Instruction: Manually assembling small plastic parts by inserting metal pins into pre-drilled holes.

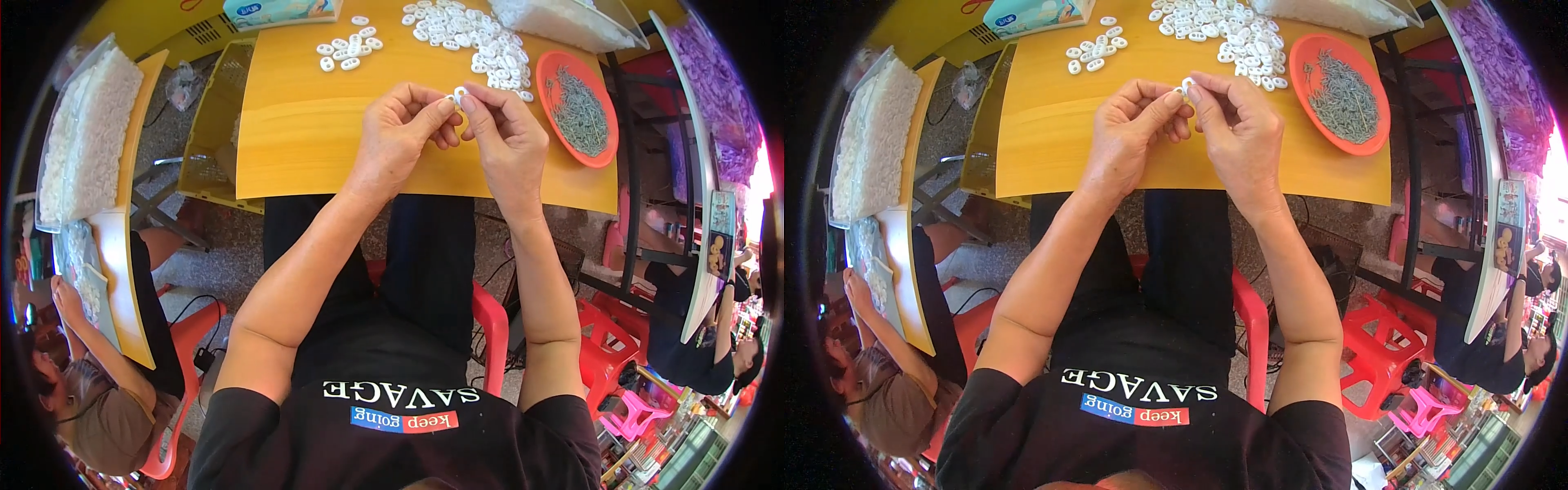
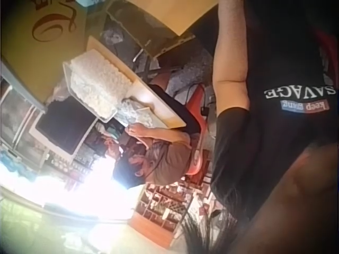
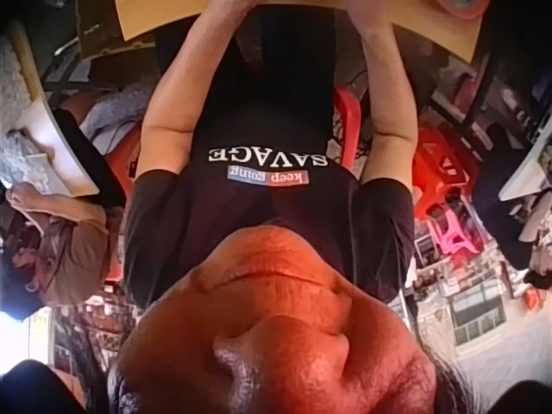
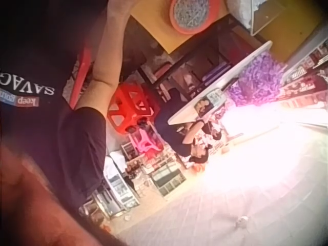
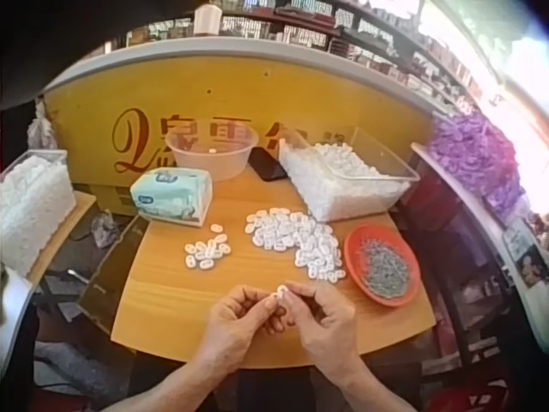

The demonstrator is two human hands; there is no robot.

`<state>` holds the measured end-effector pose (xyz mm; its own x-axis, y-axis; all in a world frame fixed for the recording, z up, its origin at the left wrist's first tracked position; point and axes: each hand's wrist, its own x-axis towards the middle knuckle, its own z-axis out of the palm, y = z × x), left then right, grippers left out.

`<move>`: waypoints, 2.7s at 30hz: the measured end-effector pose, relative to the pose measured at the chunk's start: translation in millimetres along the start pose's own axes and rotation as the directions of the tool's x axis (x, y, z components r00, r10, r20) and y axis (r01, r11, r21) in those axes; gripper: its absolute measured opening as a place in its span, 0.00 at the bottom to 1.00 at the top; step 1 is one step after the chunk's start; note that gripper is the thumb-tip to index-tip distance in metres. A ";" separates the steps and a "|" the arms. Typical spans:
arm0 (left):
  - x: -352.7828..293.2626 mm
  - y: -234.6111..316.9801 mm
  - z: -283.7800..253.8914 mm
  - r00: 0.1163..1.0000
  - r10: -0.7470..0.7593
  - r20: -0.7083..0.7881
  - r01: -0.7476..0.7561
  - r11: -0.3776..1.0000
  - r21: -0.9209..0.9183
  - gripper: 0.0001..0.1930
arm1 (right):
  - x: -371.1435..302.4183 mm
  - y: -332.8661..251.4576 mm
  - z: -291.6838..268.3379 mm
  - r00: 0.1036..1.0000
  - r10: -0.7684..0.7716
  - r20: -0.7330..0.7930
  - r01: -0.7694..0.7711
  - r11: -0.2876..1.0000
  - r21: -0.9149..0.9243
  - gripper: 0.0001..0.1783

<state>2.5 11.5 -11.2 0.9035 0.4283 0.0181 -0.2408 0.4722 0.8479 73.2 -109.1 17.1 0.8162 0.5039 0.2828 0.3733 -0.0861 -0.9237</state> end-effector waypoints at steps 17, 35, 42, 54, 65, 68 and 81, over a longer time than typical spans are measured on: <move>2.2 -2.9 0.3 1.000 0.006 0.031 -0.005 0.999 -0.033 0.07 | -3.7 6.6 12.2 0.993 -0.073 -0.091 0.081 0.993 0.087 0.07; -11.3 17.5 6.7 0.973 0.048 0.224 -0.067 0.995 0.079 0.17 | -9.7 -13.5 11.4 0.947 0.232 0.221 -0.315 0.541 0.780 0.33; -17.1 15.4 11.7 0.979 0.079 0.187 -0.052 0.988 -0.144 0.14 | -14.4 -16.2 15.8 0.949 0.190 0.253 -0.314 0.454 0.834 0.36; -29.0 41.3 -22.3 0.986 -0.095 0.136 0.114 0.985 -0.133 0.15 | -19.5 -20.3 39.8 0.932 0.189 0.311 -0.362 0.551 0.752 0.31; -10.2 120.7 -201.7 0.910 0.328 -0.252 -0.040 0.676 0.735 0.17 | 22.1 18.1 -59.8 0.956 -0.288 0.045 0.265 0.794 -0.548 0.09; -6.2 118.8 -235.5 0.892 0.248 -0.378 0.253 0.420 0.872 0.34 | 26.8 24.4 -62.9 0.935 -0.340 0.103 0.310 0.641 -0.702 0.08; -12.3 83.5 -70.0 0.916 0.380 0.125 -0.321 0.509 0.799 0.08 | 10.8 27.3 -31.9 0.914 -0.354 0.197 0.390 0.641 -0.661 0.05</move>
<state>-53.6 99.6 22.3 0.7806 0.4757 0.4055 -0.1292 -0.5120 0.8492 106.3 -133.5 3.2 0.5276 0.6603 0.5345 0.8492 -0.4269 -0.3109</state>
